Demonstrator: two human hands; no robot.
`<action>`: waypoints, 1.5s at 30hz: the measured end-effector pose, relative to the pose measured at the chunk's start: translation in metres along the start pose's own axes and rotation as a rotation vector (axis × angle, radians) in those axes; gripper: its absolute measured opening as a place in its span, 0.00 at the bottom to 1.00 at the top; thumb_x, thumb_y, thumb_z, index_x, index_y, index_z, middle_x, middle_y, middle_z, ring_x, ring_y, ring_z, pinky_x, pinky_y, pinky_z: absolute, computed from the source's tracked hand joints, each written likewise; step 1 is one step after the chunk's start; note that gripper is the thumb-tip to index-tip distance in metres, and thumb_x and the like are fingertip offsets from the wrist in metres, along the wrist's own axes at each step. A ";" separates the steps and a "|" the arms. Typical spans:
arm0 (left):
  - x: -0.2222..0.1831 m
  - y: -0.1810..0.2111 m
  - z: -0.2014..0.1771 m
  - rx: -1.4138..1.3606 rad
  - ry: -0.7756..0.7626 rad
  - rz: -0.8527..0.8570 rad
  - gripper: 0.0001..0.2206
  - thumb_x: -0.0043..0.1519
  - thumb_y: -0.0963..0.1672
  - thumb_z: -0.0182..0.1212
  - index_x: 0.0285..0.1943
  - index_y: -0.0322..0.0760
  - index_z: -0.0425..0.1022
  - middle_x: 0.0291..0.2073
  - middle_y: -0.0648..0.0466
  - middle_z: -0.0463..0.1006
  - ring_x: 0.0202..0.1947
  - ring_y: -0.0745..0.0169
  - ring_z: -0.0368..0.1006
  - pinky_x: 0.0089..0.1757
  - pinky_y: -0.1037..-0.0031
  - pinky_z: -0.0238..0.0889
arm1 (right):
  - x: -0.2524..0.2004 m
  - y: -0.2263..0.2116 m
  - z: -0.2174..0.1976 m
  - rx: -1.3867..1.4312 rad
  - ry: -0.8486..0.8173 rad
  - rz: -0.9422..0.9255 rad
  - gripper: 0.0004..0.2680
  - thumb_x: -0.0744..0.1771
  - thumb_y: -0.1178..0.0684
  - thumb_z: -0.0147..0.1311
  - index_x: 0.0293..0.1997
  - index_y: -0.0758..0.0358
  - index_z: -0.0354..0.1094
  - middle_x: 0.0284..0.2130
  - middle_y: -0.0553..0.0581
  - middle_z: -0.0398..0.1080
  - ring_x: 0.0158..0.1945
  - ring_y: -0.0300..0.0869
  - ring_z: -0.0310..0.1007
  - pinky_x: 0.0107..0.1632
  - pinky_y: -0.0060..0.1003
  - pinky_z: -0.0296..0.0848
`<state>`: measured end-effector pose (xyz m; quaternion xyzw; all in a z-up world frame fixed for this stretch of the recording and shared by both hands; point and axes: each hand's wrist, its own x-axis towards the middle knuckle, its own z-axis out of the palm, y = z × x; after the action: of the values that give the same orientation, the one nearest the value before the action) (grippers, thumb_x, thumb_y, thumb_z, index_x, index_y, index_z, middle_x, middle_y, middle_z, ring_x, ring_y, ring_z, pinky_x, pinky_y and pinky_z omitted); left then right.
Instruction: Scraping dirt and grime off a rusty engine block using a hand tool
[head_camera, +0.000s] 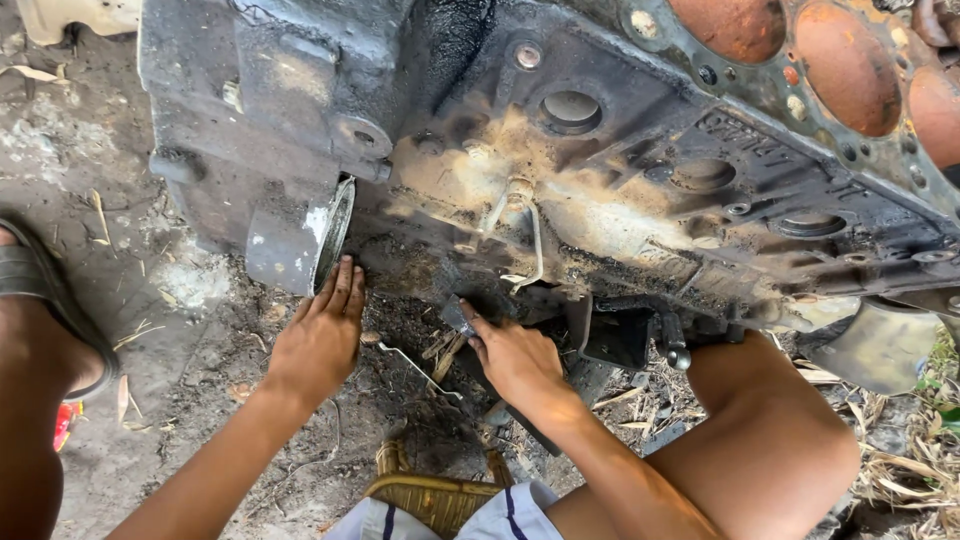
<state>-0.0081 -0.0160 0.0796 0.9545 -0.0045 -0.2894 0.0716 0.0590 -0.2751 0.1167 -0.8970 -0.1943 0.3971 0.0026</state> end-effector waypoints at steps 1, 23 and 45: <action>0.003 -0.003 0.006 0.015 0.000 0.013 0.39 0.69 0.38 0.54 0.92 0.33 0.43 0.91 0.39 0.44 0.88 0.46 0.45 0.76 0.50 0.57 | 0.000 0.000 0.002 -0.003 0.039 -0.006 0.19 0.76 0.43 0.44 0.81 0.40 0.63 0.55 0.69 0.79 0.51 0.74 0.85 0.52 0.68 0.84; 0.013 -0.013 0.007 -0.030 -0.011 0.063 0.45 0.65 0.43 0.66 0.92 0.33 0.46 0.91 0.38 0.46 0.89 0.45 0.45 0.74 0.49 0.62 | 0.037 -0.008 0.027 -0.088 0.190 -0.171 0.13 0.74 0.49 0.49 0.62 0.52 0.82 0.42 0.69 0.85 0.42 0.65 0.89 0.46 0.66 0.87; 0.016 -0.008 0.015 0.009 0.013 0.050 0.48 0.65 0.50 0.68 0.92 0.33 0.46 0.91 0.39 0.46 0.90 0.45 0.40 0.77 0.54 0.53 | 0.078 0.014 0.076 0.229 0.208 -0.186 0.14 0.75 0.43 0.52 0.66 0.50 0.80 0.52 0.69 0.84 0.49 0.71 0.86 0.54 0.70 0.84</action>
<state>-0.0033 -0.0105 0.0573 0.9562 -0.0293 -0.2815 0.0744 0.0575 -0.2721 0.0070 -0.9052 -0.2286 0.3197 0.1616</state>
